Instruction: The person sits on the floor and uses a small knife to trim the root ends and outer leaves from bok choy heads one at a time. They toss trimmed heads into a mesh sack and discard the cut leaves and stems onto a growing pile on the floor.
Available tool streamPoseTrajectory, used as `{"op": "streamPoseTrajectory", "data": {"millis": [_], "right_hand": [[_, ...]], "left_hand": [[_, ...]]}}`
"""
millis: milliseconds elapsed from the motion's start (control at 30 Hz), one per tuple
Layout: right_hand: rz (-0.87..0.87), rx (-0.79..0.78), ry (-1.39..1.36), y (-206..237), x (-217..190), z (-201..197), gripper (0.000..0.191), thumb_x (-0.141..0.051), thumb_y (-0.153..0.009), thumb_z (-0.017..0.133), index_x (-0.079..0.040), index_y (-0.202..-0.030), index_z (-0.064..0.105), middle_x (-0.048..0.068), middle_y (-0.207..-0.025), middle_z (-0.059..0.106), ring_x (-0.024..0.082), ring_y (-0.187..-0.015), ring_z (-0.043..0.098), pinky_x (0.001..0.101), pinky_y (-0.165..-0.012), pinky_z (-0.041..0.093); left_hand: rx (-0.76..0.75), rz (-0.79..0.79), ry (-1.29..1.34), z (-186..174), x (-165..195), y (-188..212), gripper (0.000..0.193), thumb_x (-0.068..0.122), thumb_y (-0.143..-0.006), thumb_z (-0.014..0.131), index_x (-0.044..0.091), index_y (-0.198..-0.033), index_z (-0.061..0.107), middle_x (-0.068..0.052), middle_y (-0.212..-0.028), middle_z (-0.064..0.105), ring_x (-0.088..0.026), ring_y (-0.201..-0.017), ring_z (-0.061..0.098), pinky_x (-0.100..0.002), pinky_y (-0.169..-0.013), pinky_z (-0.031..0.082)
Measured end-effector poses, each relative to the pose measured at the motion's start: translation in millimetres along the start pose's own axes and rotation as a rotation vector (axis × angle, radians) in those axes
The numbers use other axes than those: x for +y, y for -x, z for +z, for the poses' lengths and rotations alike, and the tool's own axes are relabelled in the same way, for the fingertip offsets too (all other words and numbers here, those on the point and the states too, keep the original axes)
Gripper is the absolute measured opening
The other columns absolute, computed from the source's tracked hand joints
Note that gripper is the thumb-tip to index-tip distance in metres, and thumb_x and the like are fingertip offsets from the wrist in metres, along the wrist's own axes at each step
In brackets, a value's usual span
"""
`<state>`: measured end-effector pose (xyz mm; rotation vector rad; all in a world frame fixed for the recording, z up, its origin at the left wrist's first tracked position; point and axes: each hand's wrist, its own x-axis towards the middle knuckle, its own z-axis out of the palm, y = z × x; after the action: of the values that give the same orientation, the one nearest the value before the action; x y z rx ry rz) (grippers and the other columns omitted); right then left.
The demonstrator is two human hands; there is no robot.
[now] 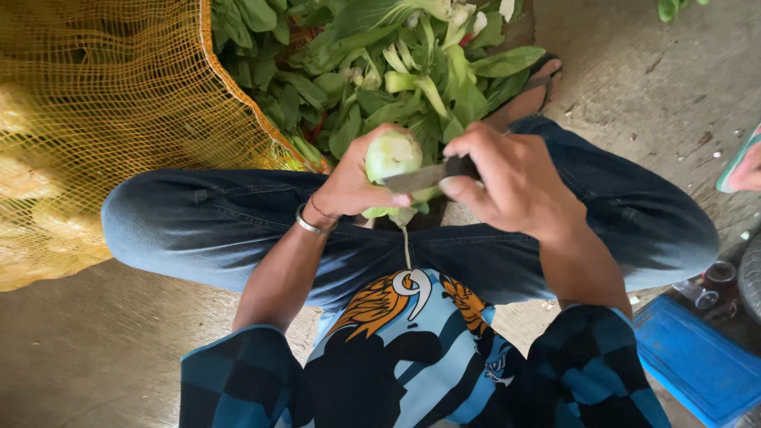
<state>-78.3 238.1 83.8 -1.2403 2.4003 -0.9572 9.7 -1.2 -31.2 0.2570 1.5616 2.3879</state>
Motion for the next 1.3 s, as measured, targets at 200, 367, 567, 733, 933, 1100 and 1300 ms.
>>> {"op": "streamPoseTrajectory", "data": {"millis": [200,367,567,733,933,1100,1300], "right_hand": [[-0.079,-0.003,0.112,-10,-21,0,0.040,-0.039,-0.100,0.070,-0.002,-0.103,0.057,0.011,-0.087,0.060,0.029,-0.066,0.065,0.0398,-0.056,0.050],[-0.068,-0.058,0.105,-12,-26,-4,0.039,-0.040,-0.098,0.073,-0.002,-0.098,0.060,0.010,-0.083,0.059,0.026,-0.062,0.065,0.0378,-0.054,0.051],[-0.112,-0.033,0.115,-9,-28,-6,0.040,-0.042,-0.096,0.073,-0.004,-0.097,0.061,0.008,-0.082,0.060,0.027,-0.063,0.066,0.0382,-0.055,0.051],[-0.144,-0.021,0.100,-10,-28,-4,0.041,-0.042,-0.097,0.073,-0.003,-0.100,0.061,0.009,-0.084,0.063,0.025,-0.064,0.067,0.0373,-0.058,0.054],[-0.076,-0.011,0.054,-6,-26,-13,0.039,-0.039,-0.094,0.077,-0.002,-0.100,0.065,0.008,-0.081,0.062,0.026,-0.063,0.066,0.0374,-0.055,0.052],[-0.052,-0.014,0.060,-6,-20,-9,0.038,-0.040,-0.095,0.076,-0.004,-0.097,0.065,0.010,-0.081,0.065,0.026,-0.065,0.068,0.0388,-0.056,0.052],[0.174,0.141,0.132,13,22,-9,0.034,-0.036,-0.111,0.071,-0.003,-0.111,0.063,0.013,-0.094,0.070,0.028,-0.086,0.071,0.0377,-0.072,0.055]], "left_hand": [[0.003,-0.044,-0.099,0,2,1,0.055,0.019,-0.075,0.092,0.006,-0.120,0.065,0.001,-0.104,0.073,-0.008,-0.094,0.067,-0.026,-0.090,0.057],[-0.032,0.049,-0.217,-3,10,-3,0.056,0.021,-0.068,0.093,0.005,-0.115,0.066,-0.004,-0.102,0.075,-0.013,-0.091,0.074,-0.028,-0.087,0.059],[-0.051,0.106,-0.316,-7,16,-3,0.053,0.023,-0.067,0.094,0.005,-0.110,0.069,-0.007,-0.101,0.075,-0.017,-0.090,0.076,-0.028,-0.085,0.059],[-0.062,0.136,-0.383,-1,17,0,0.053,0.025,-0.066,0.094,0.007,-0.110,0.070,-0.006,-0.100,0.074,-0.021,-0.091,0.075,-0.031,-0.084,0.059],[-0.069,0.229,-0.461,-5,22,2,0.055,0.027,-0.063,0.093,0.008,-0.109,0.070,-0.006,-0.101,0.074,-0.025,-0.090,0.072,-0.035,-0.084,0.057],[-0.115,0.222,-0.477,0,22,-3,0.057,0.028,-0.061,0.094,0.008,-0.109,0.070,-0.007,-0.101,0.073,-0.028,-0.090,0.070,-0.036,-0.084,0.055],[-0.101,0.213,-0.435,-5,28,3,0.052,0.024,-0.064,0.093,0.009,-0.108,0.070,-0.007,-0.104,0.075,-0.024,-0.093,0.071,-0.034,-0.086,0.057]]}}
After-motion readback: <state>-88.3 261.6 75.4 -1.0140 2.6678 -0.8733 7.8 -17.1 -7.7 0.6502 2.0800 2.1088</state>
